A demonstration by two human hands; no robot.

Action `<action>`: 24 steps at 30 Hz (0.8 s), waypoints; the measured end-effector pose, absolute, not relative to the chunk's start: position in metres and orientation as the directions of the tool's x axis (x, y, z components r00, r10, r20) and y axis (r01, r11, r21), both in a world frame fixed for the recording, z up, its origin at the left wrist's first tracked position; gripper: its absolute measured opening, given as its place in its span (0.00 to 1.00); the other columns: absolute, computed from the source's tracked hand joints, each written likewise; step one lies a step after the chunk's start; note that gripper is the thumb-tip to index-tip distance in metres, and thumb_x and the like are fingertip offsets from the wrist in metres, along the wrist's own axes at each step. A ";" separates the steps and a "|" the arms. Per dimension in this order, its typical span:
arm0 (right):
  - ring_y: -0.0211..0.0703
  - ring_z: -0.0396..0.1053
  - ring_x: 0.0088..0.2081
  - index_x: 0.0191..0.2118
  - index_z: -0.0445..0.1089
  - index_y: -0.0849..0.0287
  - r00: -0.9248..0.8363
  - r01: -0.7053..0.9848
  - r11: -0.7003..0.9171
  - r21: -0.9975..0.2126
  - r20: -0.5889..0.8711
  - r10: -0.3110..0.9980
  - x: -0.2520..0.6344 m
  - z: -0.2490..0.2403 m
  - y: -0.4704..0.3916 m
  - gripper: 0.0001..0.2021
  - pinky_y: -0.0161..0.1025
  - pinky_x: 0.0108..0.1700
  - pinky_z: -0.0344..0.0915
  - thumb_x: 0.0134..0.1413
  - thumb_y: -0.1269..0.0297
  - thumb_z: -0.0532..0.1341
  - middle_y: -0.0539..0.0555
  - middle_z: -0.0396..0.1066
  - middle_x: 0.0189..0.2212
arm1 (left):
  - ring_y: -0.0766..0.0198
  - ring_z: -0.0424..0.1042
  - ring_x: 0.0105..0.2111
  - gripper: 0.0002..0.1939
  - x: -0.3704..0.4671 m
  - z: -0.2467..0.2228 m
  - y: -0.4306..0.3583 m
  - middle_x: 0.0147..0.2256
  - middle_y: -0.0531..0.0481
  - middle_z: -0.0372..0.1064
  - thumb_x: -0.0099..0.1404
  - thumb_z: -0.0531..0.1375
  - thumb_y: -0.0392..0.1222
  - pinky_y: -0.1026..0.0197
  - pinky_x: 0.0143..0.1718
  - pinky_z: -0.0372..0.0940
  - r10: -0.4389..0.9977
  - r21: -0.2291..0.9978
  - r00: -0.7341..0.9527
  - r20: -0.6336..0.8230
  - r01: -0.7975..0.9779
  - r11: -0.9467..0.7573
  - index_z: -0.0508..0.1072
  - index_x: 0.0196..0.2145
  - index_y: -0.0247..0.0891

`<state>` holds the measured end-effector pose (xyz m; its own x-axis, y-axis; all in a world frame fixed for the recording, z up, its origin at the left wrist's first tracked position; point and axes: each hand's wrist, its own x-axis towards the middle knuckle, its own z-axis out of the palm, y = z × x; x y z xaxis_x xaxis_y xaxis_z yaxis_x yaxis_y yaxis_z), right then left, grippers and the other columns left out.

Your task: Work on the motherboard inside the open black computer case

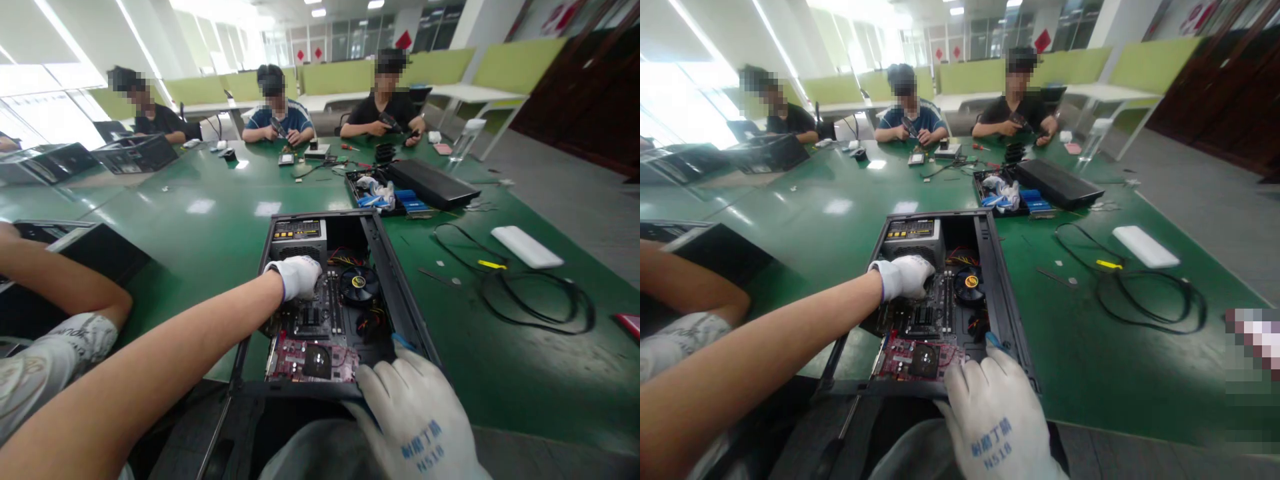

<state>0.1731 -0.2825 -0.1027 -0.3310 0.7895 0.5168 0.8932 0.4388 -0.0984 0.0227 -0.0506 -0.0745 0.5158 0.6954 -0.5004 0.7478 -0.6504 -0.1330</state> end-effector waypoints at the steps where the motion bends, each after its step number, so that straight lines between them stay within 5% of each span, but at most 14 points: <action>1: 0.45 0.57 0.29 0.35 0.71 0.57 -0.324 0.895 0.434 -0.106 0.516 0.793 0.173 -0.103 -0.283 0.05 0.47 0.50 0.56 0.56 0.62 0.60 0.50 0.64 0.25 | 0.50 0.77 0.43 0.23 0.023 -0.078 -0.051 0.44 0.38 0.77 0.51 0.66 0.45 0.57 0.43 0.72 0.691 -0.142 0.508 -0.515 0.744 -0.653 0.78 0.45 0.35; 24: 0.45 0.55 0.29 0.37 0.72 0.58 -0.320 0.895 0.424 -0.138 0.465 0.826 0.173 -0.101 -0.283 0.07 0.49 0.51 0.56 0.56 0.61 0.60 0.51 0.63 0.25 | 0.50 0.76 0.46 0.24 0.028 -0.098 -0.038 0.48 0.37 0.76 0.51 0.67 0.40 0.59 0.46 0.71 0.695 -0.227 0.455 -0.557 0.721 -0.655 0.78 0.47 0.33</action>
